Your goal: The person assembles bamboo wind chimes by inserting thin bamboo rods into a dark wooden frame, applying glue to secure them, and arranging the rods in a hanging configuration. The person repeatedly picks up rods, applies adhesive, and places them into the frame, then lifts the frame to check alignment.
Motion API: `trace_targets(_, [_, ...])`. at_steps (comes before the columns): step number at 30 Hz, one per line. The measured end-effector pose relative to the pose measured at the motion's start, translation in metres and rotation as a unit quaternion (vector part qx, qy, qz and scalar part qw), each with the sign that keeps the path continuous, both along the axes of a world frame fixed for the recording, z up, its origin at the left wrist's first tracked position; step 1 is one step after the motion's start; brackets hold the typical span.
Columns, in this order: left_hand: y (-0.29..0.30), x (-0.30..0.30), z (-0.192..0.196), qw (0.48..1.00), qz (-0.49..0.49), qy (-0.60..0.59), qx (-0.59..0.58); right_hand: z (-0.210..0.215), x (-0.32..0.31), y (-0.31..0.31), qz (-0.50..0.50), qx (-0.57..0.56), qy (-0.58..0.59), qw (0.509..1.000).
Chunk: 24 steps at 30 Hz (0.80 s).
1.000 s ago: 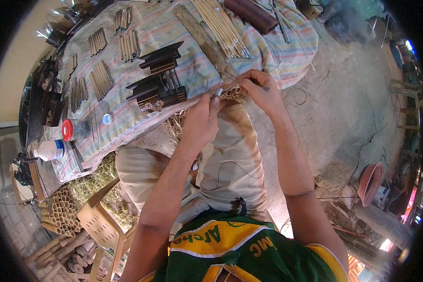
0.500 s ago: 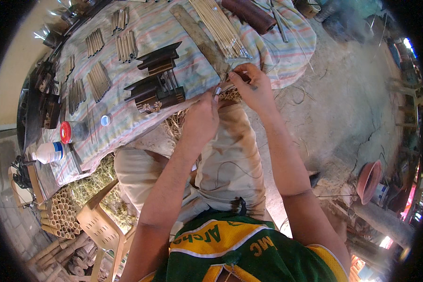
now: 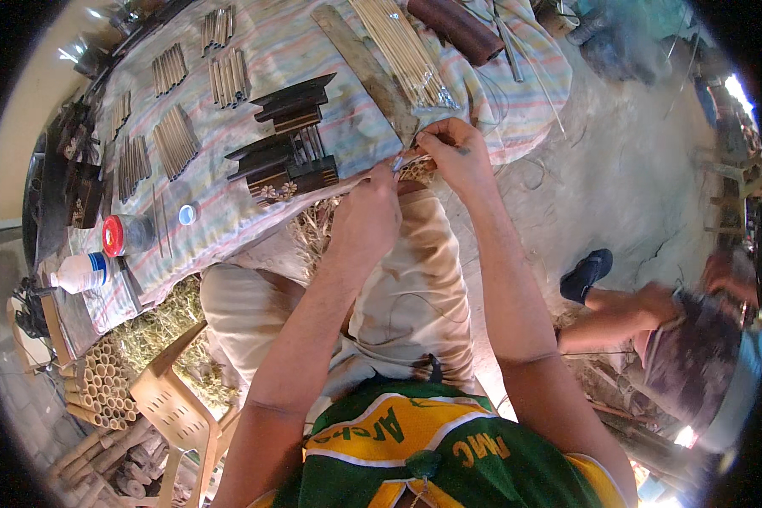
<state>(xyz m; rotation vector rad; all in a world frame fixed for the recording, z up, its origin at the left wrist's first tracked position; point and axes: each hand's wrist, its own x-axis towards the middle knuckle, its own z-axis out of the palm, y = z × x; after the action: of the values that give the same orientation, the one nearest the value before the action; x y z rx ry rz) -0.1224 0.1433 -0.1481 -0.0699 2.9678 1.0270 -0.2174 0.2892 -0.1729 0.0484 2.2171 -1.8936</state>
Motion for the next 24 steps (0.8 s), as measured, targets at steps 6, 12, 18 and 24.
trace_targets(6, [0.000, 0.000, 0.005, 0.999, -0.013, -0.034, -0.014, 0.002, 0.003, 0.000, -0.009, -0.019, 0.026, 0.999])
trace_targets(12, [-0.003, 0.007, 0.004, 1.000, -0.013, -0.002, 0.010, 0.003, 0.001, 0.000, -0.014, -0.026, 0.005, 1.000])
trace_targets(18, [-0.008, 0.008, -0.001, 1.000, -0.006, 0.009, 0.017, 0.012, 0.007, 0.002, 0.000, -0.005, 0.033, 0.999])
trace_targets(24, [-0.008, 0.005, 0.006, 0.993, -0.022, 0.047, 0.108, 0.026, 0.022, 0.016, -0.037, -0.056, 0.044, 0.997])
